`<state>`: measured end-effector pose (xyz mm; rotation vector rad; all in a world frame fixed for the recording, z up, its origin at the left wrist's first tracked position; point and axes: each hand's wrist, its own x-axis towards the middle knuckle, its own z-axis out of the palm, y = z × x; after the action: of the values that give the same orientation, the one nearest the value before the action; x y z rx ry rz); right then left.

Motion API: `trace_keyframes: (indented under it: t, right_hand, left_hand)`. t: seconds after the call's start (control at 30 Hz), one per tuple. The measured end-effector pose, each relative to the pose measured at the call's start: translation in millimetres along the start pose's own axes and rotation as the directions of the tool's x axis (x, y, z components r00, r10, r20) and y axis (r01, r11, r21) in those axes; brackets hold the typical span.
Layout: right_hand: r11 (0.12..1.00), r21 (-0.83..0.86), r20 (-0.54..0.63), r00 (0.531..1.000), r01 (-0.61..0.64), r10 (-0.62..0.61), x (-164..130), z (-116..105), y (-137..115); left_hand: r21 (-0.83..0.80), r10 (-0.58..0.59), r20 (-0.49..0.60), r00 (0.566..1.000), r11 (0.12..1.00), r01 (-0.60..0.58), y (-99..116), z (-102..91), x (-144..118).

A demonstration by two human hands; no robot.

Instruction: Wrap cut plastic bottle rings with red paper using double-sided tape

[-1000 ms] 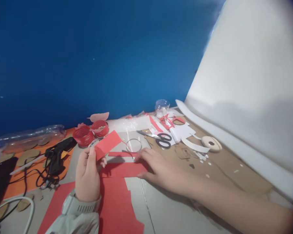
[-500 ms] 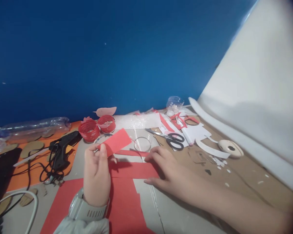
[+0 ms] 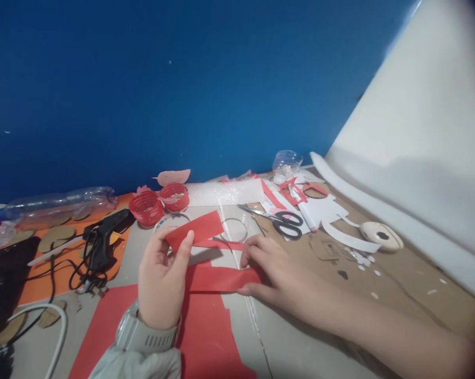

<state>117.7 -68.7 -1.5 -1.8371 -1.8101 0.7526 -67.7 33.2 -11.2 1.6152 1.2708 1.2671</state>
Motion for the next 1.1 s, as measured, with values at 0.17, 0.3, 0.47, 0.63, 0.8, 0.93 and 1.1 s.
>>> trace_keyframes:
  t: [0.17, 0.3, 0.47, 0.63, 0.8, 0.93, 1.1]
  right_hand:
    - [1.0, 0.009, 0.005, 1.0, 0.017, -0.017, 0.4, -3.4, -1.9]
    - [0.996, 0.065, 0.011, 0.998, -0.066, 0.066, 0.0, -4.2, -5.1]
    - [0.981, 0.175, -0.081, 0.991, -0.087, 0.102, 2.2, -1.3, -3.8]
    - [0.969, 0.241, -0.202, 0.974, -0.05, 0.1, 5.9, -3.0, -2.2]
    - [0.882, 0.452, -0.278, 0.918, -0.135, 0.283, 9.5, -4.4, 5.2]
    - [0.84, 0.523, -0.288, 0.897, -0.145, 0.335, 11.9, -4.3, 10.5]
    - [0.842, 0.532, -0.335, 0.892, -0.087, 0.304, 9.9, -7.2, 4.9]
  left_hand:
    - [0.028, 0.001, -0.03, 1.0, 1.0, 0.0, 4.5, -0.7, 1.6]
    - [0.017, 0.026, -0.025, 0.999, 1.0, -0.026, 7.7, -2.6, 0.7]
    - [-0.039, -0.02, 0.067, 0.998, 0.999, 0.022, 4.3, -6.6, -0.7]
    - [-0.163, -0.04, 0.123, 0.992, 0.985, 0.06, -1.6, -4.3, -2.3]
    - [-0.32, -0.078, 0.202, 0.976, 0.937, 0.141, -2.8, 1.8, -6.2]
    - [-0.348, -0.098, 0.282, 0.954, 0.916, 0.197, -1.8, 2.8, -7.1]
    - [-0.268, -0.104, 0.226, 0.969, 0.95, 0.164, -1.8, 1.1, -3.2]
